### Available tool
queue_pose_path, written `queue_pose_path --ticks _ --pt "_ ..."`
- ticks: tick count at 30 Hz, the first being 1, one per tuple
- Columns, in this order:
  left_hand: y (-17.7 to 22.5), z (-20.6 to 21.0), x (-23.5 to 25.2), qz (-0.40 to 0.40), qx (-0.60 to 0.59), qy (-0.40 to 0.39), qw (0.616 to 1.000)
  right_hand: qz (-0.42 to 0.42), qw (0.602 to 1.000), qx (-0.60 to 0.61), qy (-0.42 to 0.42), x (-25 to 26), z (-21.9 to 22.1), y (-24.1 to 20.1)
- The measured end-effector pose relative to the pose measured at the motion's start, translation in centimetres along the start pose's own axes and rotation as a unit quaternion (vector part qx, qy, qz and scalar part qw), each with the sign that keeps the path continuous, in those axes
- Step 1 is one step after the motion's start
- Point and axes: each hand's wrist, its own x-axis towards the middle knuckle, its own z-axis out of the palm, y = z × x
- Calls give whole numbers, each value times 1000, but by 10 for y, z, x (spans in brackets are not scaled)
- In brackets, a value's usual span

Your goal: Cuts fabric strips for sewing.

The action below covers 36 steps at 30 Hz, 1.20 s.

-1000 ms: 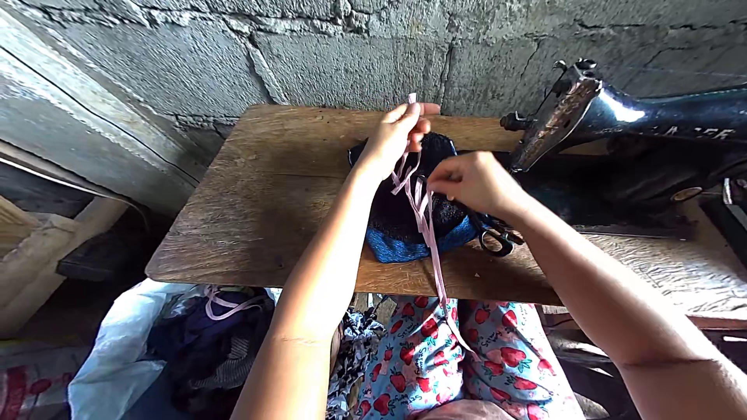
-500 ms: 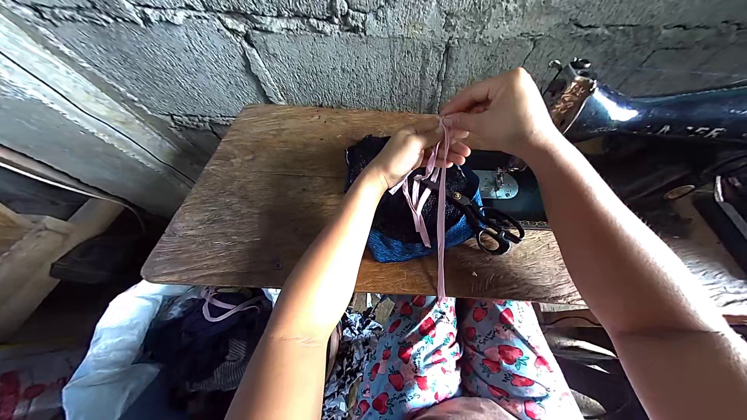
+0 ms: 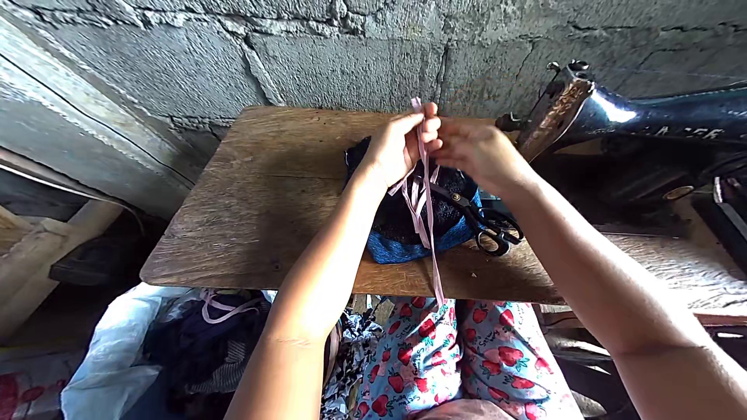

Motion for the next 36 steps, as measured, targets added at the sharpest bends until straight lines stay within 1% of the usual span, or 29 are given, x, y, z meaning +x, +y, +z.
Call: queue_pose_path --ticks 2,4,6,8,10,11,14,16,17,19,21,23,24,28,33,36 --pt "1 0 1 4 -73 16 997 20 998 11 -59 -6 5 10" --pt "1 0 2 7 -113 18 993 11 996 20 -84 -8 6 18" --pt "3 -1 1 4 -128 6 992 1 998 13 -63 -10 7 20" --pt "4 -4 1 0 -118 -19 993 -18 999 -28 -25 -10 3 20" --pt "5 -8 2 -9 -78 -42 996 -38 995 -96 -7 -9 -8 14" --pt "6 -9 1 -10 -39 -39 998 -50 991 -123 -3 -10 -14 9" --pt "7 -6 -1 -6 113 -12 993 -124 977 -169 32 -13 -26 -1" --pt "4 -4 -2 -2 162 -17 987 -154 967 -191 63 -13 -30 -8" --pt "3 -4 -2 -6 179 -23 984 -158 962 -211 65 -12 -32 -12" --pt "3 -2 -3 -24 208 -22 978 -180 945 -271 33 -8 -37 -18" --pt "2 -1 -3 -35 223 -27 974 -222 918 -330 -1 -3 -40 -24" --pt "1 -2 -3 -41 232 -41 971 -256 899 -356 -5 2 -38 -28" --pt "0 -2 -3 -42 230 -49 971 -252 897 -362 0 3 -36 -32" --pt "-1 -5 -3 -43 240 -84 966 -185 909 -373 15 10 -25 -47" --pt "0 -2 -4 -36 257 -79 963 -169 912 -374 -6 14 -23 -47" --pt "0 -2 -4 -42 248 -71 965 -173 919 -354 14 14 -23 -43"
